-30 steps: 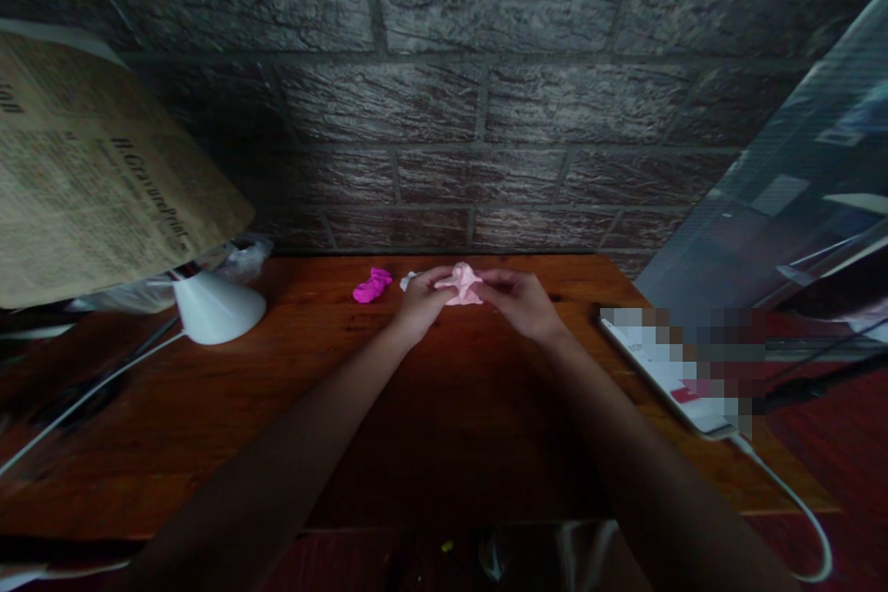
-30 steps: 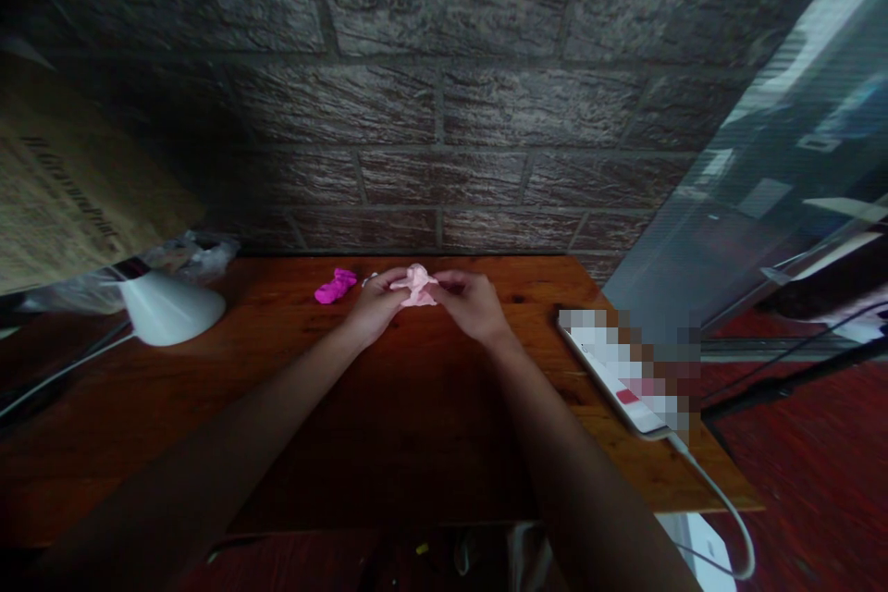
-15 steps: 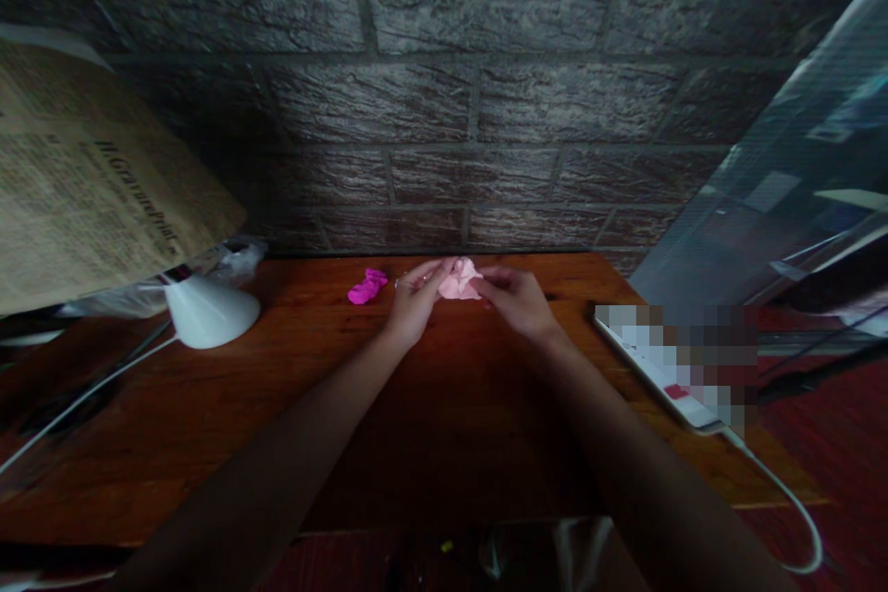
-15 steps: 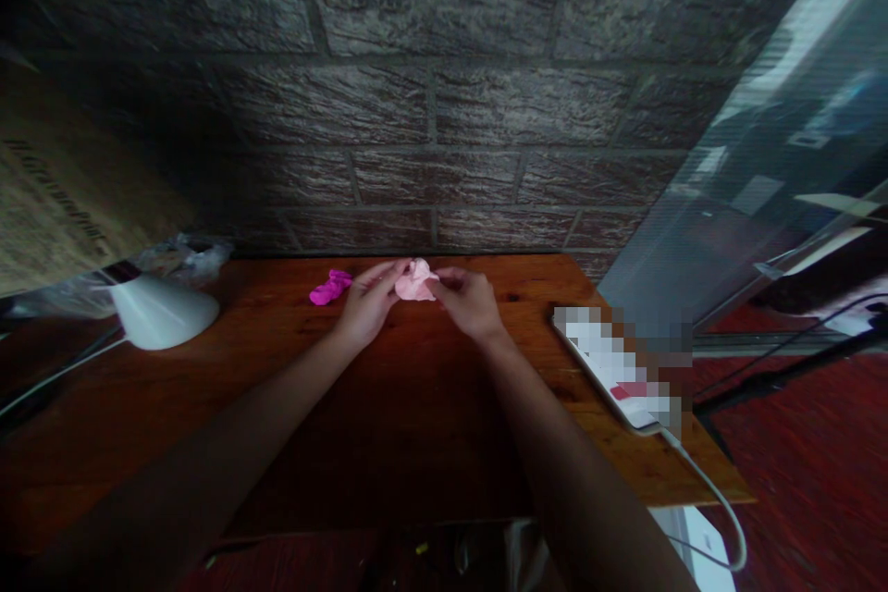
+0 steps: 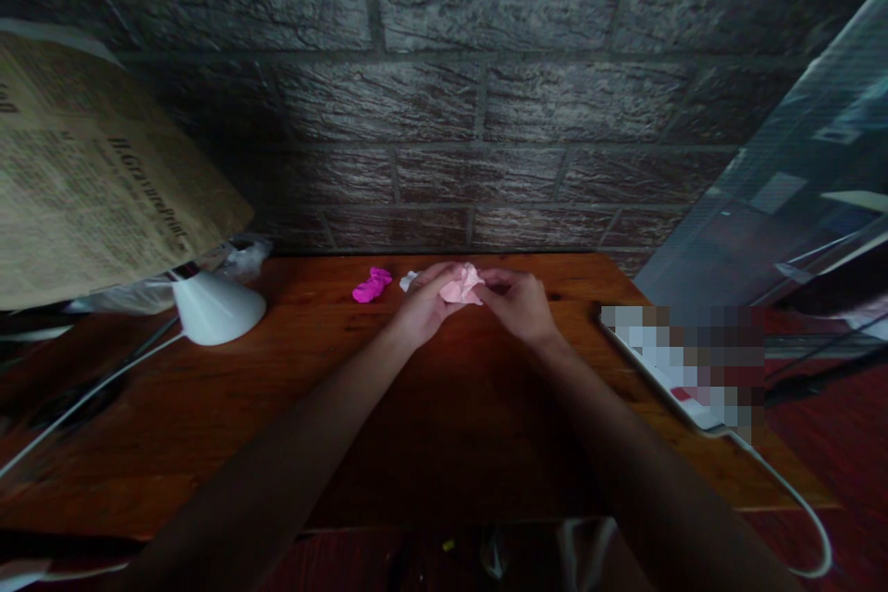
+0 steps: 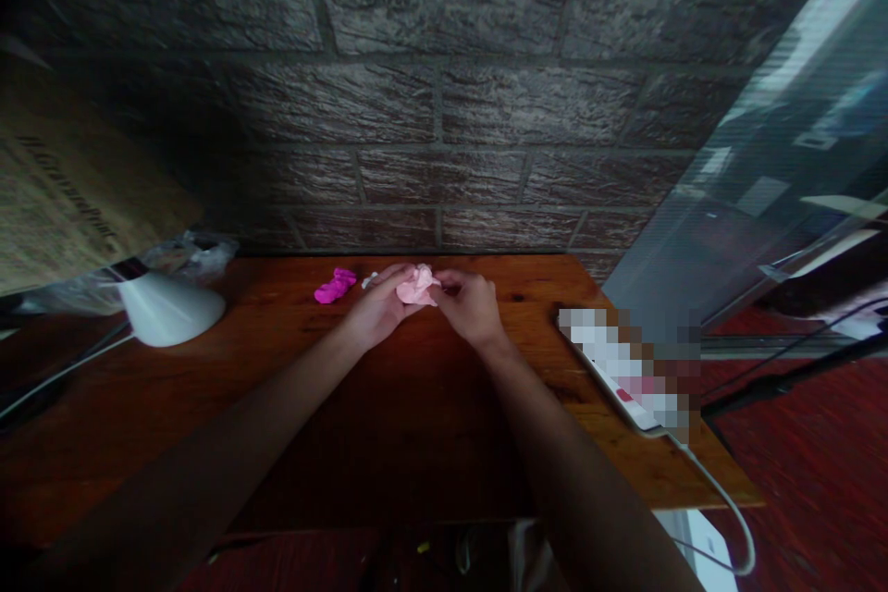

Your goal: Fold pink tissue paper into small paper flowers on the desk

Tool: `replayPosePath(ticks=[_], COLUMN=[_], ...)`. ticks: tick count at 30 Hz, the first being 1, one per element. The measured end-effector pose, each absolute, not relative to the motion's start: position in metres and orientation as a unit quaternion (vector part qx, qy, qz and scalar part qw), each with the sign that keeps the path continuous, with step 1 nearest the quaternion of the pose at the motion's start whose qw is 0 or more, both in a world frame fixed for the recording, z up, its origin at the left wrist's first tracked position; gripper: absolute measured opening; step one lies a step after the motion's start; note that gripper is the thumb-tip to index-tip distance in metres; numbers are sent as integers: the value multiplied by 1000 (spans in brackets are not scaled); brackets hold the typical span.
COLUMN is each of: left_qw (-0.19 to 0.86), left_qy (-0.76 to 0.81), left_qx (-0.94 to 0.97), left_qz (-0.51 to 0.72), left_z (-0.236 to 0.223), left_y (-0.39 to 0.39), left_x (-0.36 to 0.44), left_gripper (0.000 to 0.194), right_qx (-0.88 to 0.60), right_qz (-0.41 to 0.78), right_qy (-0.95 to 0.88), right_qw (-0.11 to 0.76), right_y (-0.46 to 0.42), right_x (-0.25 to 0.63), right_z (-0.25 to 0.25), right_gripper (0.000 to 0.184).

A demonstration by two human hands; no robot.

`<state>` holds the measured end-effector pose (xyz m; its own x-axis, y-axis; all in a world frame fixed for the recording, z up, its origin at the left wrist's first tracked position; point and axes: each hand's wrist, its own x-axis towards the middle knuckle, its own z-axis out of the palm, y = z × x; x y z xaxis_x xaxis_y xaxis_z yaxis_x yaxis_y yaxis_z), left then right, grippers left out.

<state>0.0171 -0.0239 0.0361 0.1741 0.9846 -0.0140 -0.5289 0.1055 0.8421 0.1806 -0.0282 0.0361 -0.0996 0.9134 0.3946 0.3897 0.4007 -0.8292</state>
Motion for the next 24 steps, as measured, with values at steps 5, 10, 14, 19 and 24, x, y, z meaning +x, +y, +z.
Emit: replayPosePath(ticks=[5, 10, 14, 19, 24], left_qw=[666, 626, 542, 455, 380], left_qy=[308, 318, 324, 302, 319], left_qx=[354, 387, 473, 577, 581], left_qz=[579, 598, 614, 608, 645], left_z=[37, 32, 25, 23, 24], left_y=[-24, -19, -16, -16, -18], left_x=[18, 14, 10, 10, 12], left_gripper=[22, 26, 31, 35, 32], right_qx=[-475, -475, -463, -458, -446], right_qz=[312, 364, 357, 357, 360], right_qy=[-665, -623, -628, -637, -645], right_qw=[485, 504, 514, 507, 505], right_y=[-25, -19, -17, -15, -15], right_x=[180, 184, 186, 185, 186], right_z=[33, 32, 31, 26, 25], right_gripper=[18, 23, 19, 21, 22])
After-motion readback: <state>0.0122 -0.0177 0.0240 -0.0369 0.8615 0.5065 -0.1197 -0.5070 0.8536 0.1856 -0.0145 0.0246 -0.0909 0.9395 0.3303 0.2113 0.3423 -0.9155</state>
